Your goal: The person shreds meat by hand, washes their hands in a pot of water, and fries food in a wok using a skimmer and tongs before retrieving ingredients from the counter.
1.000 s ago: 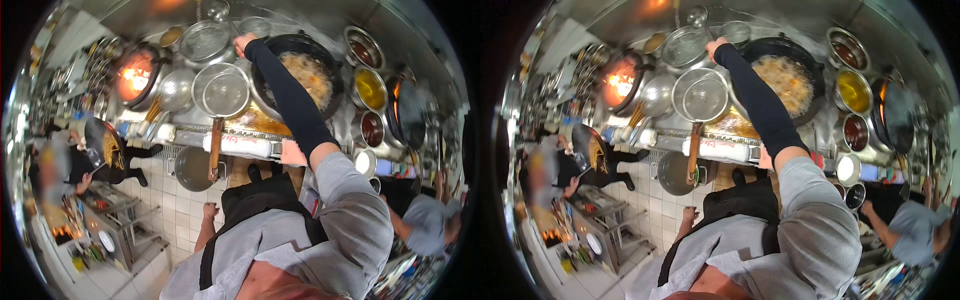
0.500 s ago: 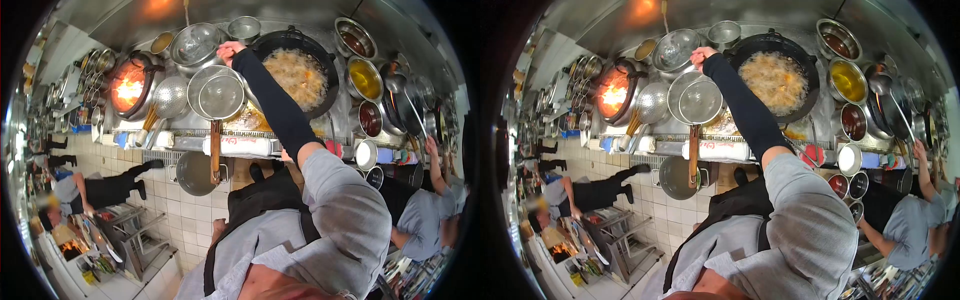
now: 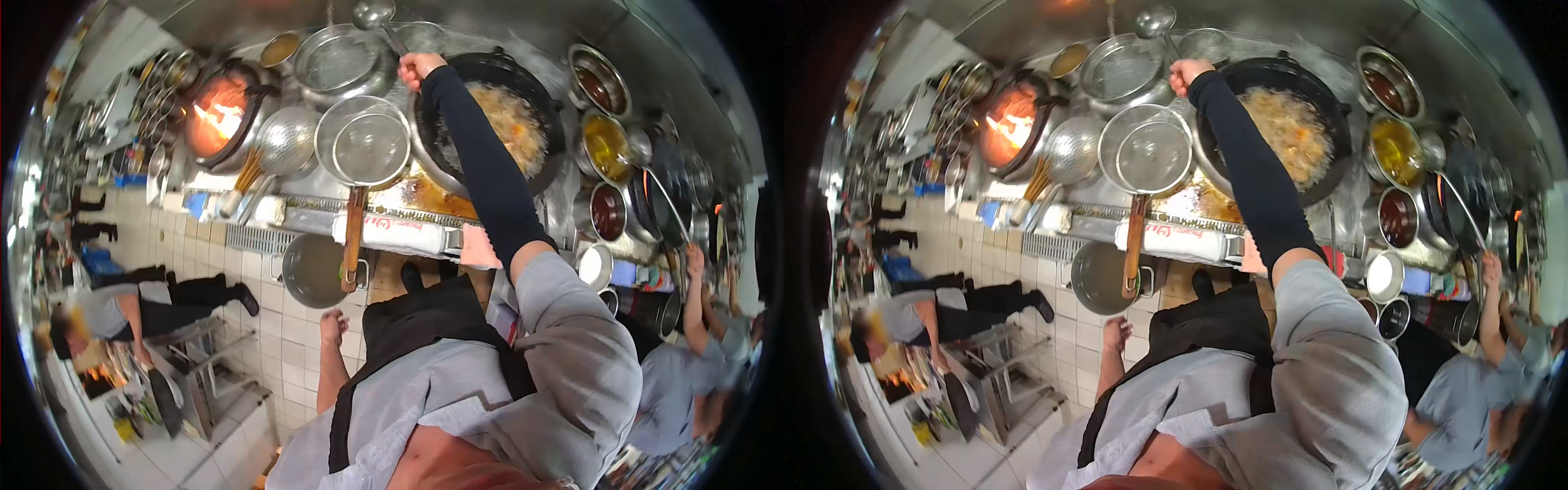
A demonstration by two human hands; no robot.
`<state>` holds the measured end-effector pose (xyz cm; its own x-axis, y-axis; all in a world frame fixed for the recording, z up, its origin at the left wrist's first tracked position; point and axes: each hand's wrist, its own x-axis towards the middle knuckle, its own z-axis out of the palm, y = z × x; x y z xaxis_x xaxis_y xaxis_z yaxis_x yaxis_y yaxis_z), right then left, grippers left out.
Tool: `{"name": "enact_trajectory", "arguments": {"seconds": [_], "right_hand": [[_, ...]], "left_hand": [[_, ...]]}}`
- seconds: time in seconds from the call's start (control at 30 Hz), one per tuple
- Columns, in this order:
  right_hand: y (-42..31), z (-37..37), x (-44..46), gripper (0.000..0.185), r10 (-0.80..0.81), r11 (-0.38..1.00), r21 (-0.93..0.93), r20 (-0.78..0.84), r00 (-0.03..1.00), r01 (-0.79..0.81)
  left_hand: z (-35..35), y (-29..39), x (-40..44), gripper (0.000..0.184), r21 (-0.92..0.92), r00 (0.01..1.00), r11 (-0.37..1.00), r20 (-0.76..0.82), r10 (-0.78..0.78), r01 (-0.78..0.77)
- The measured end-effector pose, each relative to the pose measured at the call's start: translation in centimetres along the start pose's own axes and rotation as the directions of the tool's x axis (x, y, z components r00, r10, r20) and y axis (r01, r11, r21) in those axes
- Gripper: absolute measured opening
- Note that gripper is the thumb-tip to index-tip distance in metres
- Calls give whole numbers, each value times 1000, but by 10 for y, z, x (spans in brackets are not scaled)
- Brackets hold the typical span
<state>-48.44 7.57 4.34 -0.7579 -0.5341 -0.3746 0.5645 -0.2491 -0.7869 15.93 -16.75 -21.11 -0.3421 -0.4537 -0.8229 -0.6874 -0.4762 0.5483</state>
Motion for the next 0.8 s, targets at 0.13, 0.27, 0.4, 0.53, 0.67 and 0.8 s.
{"name": "enact_trajectory", "arguments": {"seconds": [0.13,0.27,0.4,0.53,0.67,0.8], "right_hand": [[47,44,21,21,-395,307,-952,-140,908,-13],[88,42,88,20,-140,609,-788,-223,965,-94],[95,17,104,17,441,831,296,167,882,-471],[84,31,5,17,360,790,415,281,889,-451],[82,38,-90,16,301,764,469,347,888,-443],[83,45,-173,16,279,792,475,279,919,-384]], "left_hand": [[31,61,-34,22,-124,995,989,36,92,-86],[37,81,-45,26,-207,983,970,110,149,-124],[50,99,-44,38,-293,950,947,232,207,-135],[68,130,-47,38,-221,881,974,449,146,-49],[88,150,-29,45,-118,752,992,658,46,42],[113,161,-7,46,-120,602,979,798,-2,163]]}}
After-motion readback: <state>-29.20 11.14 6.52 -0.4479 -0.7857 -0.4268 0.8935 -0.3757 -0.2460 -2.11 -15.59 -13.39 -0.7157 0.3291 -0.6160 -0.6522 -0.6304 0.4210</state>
